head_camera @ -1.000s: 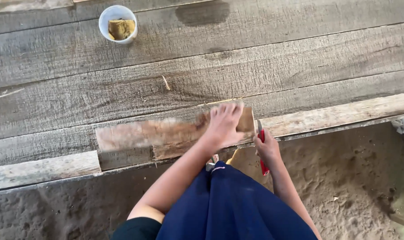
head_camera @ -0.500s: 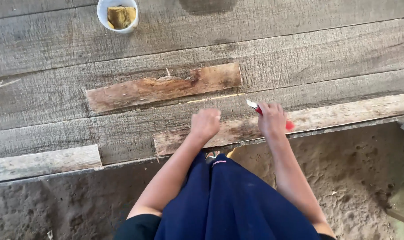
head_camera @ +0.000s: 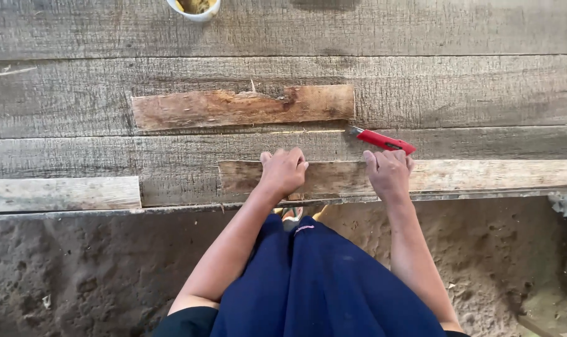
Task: Cutting and fitting thin wood veneer strips onto a wooden plank surface using a utility knife
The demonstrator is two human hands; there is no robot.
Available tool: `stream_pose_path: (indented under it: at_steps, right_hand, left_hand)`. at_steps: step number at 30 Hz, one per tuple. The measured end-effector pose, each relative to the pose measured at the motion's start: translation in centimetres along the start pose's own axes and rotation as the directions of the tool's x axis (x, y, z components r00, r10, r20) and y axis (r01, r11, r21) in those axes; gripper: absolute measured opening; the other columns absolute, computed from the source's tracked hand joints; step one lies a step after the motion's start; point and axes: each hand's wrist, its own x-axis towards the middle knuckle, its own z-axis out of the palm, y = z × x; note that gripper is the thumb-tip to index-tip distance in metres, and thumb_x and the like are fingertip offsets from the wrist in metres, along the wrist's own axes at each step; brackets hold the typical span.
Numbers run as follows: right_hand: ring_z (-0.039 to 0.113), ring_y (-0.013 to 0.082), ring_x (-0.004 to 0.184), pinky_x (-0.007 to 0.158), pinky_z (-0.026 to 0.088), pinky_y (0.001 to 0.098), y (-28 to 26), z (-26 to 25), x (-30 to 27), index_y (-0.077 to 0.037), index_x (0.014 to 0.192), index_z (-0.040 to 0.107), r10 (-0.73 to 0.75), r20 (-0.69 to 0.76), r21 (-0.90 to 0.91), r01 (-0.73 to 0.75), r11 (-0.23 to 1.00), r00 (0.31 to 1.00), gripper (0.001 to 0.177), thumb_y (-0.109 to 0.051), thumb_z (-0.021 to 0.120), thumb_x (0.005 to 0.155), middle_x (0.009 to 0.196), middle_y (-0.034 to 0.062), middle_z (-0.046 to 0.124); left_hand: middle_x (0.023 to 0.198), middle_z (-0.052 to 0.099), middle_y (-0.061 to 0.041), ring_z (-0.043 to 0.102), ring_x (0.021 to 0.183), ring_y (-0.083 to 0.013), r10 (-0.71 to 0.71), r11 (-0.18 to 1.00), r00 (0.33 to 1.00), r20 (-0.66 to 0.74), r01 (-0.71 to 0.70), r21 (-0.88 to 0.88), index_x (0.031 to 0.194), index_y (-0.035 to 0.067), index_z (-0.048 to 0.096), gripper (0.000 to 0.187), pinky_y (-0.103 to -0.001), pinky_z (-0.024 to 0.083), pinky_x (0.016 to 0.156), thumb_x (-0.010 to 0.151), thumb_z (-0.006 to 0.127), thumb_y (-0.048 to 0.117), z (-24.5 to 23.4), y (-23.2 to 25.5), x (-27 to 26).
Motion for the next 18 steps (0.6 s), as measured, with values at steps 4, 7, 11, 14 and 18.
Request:
stream_pose_path:
  at_steps: [4,7,11,14,18]
  right_hand:
    - [0.064,0.0242,0.083,0.092,0.04,0.0387,0.0,-0.1,1.6,-0.018,0.071,0.061,-0.091,-0.202,-0.013,0.09,0.996,0.975,0.057,-0.055,0.048,0.113,0.072,0.0053,0.065]
    - [0.064,0.0238,0.076,0.084,0.041,0.0377,-1.1,-1.8,1.9,-0.021,0.066,0.061,-0.099,-0.282,0.005,0.105,0.995,0.954,0.054,-0.049,0.054,0.112,0.067,0.0036,0.063]
    - [0.064,0.027,0.072,0.081,0.039,0.0393,-2.4,-3.1,2.3,-0.017,0.064,0.063,-0.106,-0.315,0.039,0.125,0.991,0.943,0.053,-0.046,0.059,0.108,0.062,0.0069,0.062]
    - [0.065,0.0257,0.071,0.08,0.039,0.0389,-3.3,-3.9,2.4,-0.019,0.063,0.063,-0.125,-0.333,0.028,0.143,0.989,0.935,0.05,-0.045,0.061,0.105,0.061,0.0053,0.062]
    - [0.065,0.0272,0.069,0.08,0.04,0.042,-4.3,-6.3,2.3,-0.02,0.062,0.061,-0.138,-0.349,0.019,0.154,0.988,0.927,0.046,-0.046,0.067,0.1,0.058,0.0038,0.06]
  left_hand:
    - [0.076,0.068,-0.009,0.067,0.086,-0.035,0.105,0.993,0.948,-0.302,-0.115,-0.016,0.084,0.017,0.061,0.029,-0.052,0.038,0.081,0.088,0.063,0.046,-1.8,1.9,-1.7]
    - [0.068,0.067,-0.009,0.066,0.078,-0.0346,0.163,0.985,0.862,-0.48,-0.173,0.025,0.072,0.016,0.064,0.036,-0.05,0.038,0.078,0.087,0.068,0.048,-3.7,3.2,-2.7]
    - [0.062,0.065,-0.006,0.064,0.07,-0.0282,0.186,0.98,0.743,-0.643,-0.186,0.067,0.065,0.019,0.061,0.042,-0.043,0.039,0.075,0.081,0.076,0.055,-4.1,2.1,-2.9]
    - [0.059,0.064,-0.004,0.063,0.066,-0.0258,0.15,0.983,0.727,-0.671,-0.18,0.024,0.062,0.021,0.06,0.047,-0.039,0.041,0.07,0.08,0.077,0.06,-5.0,2.0,-3.8]
    - [0.058,0.065,-0.004,0.065,0.066,-0.0248,0.092,0.982,0.757,-0.647,-0.177,-0.067,0.06,0.021,0.062,0.048,-0.037,0.045,0.068,0.081,0.077,0.061,-6.5,2.3,-5.2]
